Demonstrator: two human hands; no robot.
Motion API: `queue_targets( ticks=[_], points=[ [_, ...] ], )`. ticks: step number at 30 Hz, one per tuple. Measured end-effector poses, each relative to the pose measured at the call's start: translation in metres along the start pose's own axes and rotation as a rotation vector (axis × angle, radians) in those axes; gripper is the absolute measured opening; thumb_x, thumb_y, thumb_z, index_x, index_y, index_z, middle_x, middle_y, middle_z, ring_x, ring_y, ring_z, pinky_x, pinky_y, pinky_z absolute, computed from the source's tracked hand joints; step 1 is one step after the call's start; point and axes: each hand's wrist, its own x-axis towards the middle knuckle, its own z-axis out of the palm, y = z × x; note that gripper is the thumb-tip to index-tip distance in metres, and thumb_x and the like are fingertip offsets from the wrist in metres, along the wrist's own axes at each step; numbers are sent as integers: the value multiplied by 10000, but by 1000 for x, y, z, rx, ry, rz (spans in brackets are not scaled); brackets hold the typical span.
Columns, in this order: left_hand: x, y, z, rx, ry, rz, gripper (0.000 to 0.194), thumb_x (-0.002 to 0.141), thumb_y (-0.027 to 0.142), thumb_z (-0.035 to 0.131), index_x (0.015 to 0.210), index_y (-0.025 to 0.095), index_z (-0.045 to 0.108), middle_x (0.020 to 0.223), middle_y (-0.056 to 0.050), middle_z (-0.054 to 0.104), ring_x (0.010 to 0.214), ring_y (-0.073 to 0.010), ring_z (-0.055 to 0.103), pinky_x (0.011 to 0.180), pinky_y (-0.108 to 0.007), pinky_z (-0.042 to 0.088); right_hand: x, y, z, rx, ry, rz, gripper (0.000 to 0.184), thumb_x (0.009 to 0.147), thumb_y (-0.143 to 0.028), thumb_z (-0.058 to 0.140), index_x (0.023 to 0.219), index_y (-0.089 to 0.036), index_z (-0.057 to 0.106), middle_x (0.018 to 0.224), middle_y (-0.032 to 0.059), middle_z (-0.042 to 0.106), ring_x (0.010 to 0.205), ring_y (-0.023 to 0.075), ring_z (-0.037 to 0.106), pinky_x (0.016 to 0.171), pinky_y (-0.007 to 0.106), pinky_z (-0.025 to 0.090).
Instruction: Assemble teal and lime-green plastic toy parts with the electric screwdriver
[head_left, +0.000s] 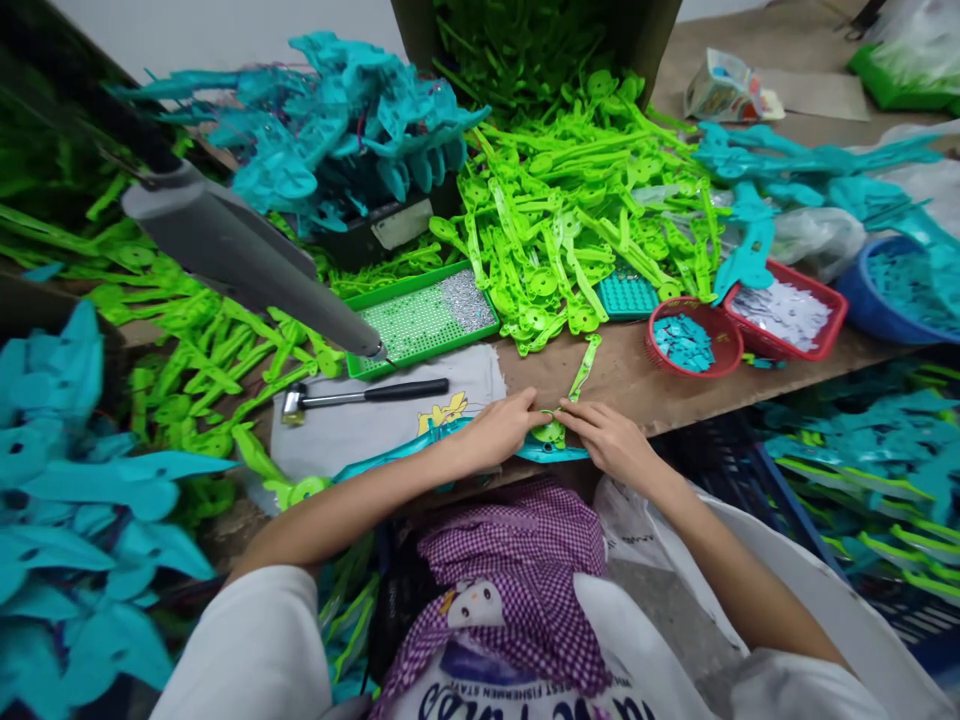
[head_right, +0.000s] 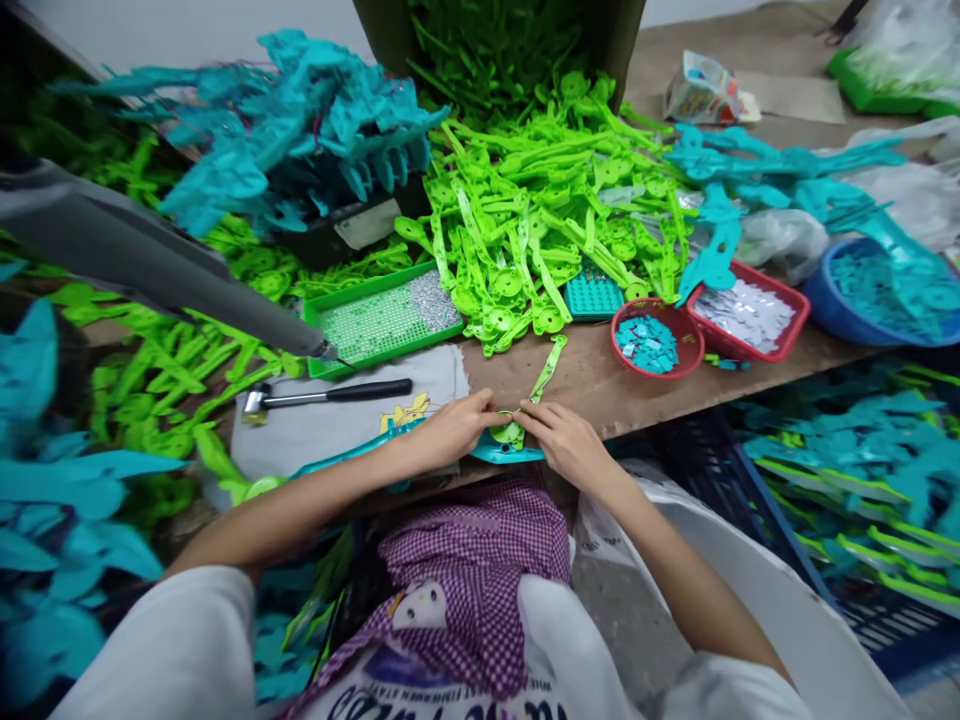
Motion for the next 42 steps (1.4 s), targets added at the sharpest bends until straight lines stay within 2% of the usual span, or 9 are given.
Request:
queue_targets(
  ticks=[5, 9, 13, 18, 22, 26, 32, 42],
  points=[
    [-3, 0, 0, -4, 7, 7, 434, 890, 71, 369, 1257, 210, 554, 994, -71, 501, 836, -171, 544, 753, -291, 465, -1, -4, -5, -76, -29, 11, 469, 895, -88, 394, 1332, -207, 517, 1375, 89, 540, 1187, 204, 567, 1069, 454, 410],
    [-11, 0, 3, -53, 91, -82, 329, 939, 145, 352, 1205, 165, 546, 987, -74, 543, 825, -167, 560, 763, -300, 484, 3, -8, -10, -121, -99, -28, 525, 865, -51, 401, 1368, -189, 465, 1398, 128, 508, 1192, 233, 567, 1075, 500, 385],
    [-16, 3, -2, -125, 147, -159, 272, 962, 209, 363, 1046, 145, 614, 941, -75, 570, 824, -173, 578, 781, -319, 485, 5, -7, -13, -156, -150, -75, 589, 820, 15, 378, 1380, -157, 431, 1419, 153, 473, 1223, 232, 540, 1115, 489, 339],
    [-11, 18, -9, -323, 153, -160, 242, 960, 228, 395, 946, 142, 621, 860, -53, 588, 828, -160, 576, 794, -297, 472, 5, -9, -13, -157, -157, -40, 583, 830, -3, 384, 1374, -205, 430, 1410, 123, 485, 1203, 220, 550, 1097, 439, 387],
    [-14, 24, -6, -239, 81, -95, 251, 957, 205, 373, 1016, 155, 612, 916, -64, 564, 819, -163, 565, 762, -286, 469, 4, -12, -13, -176, -155, -4, 550, 853, -33, 387, 1365, -229, 434, 1427, 97, 475, 1211, 207, 547, 1062, 407, 434],
    [-21, 17, -3, -103, 22, -87, 321, 919, 123, 368, 1143, 182, 590, 1034, -86, 515, 787, -161, 559, 733, -297, 473, 3, -14, -12, -190, -152, -2, 540, 848, -24, 385, 1358, -191, 450, 1426, 128, 474, 1212, 215, 552, 1068, 406, 429],
    [-27, 2, 1, -177, 113, -108, 303, 942, 166, 358, 1121, 173, 603, 944, -65, 531, 803, -155, 557, 763, -287, 484, 2, -13, -10, -198, -138, -3, 535, 847, -36, 411, 1356, -194, 463, 1431, 117, 472, 1212, 219, 556, 1070, 403, 432],
    [-33, -5, -12, -107, 66, -114, 399, 872, 90, 402, 1147, 226, 657, 1001, -81, 528, 828, -171, 565, 766, -294, 464, 5, -18, -13, -272, -148, 5, 490, 852, -37, 414, 1306, -196, 506, 1410, 95, 503, 1185, 205, 582, 1041, 366, 461]
  ],
)
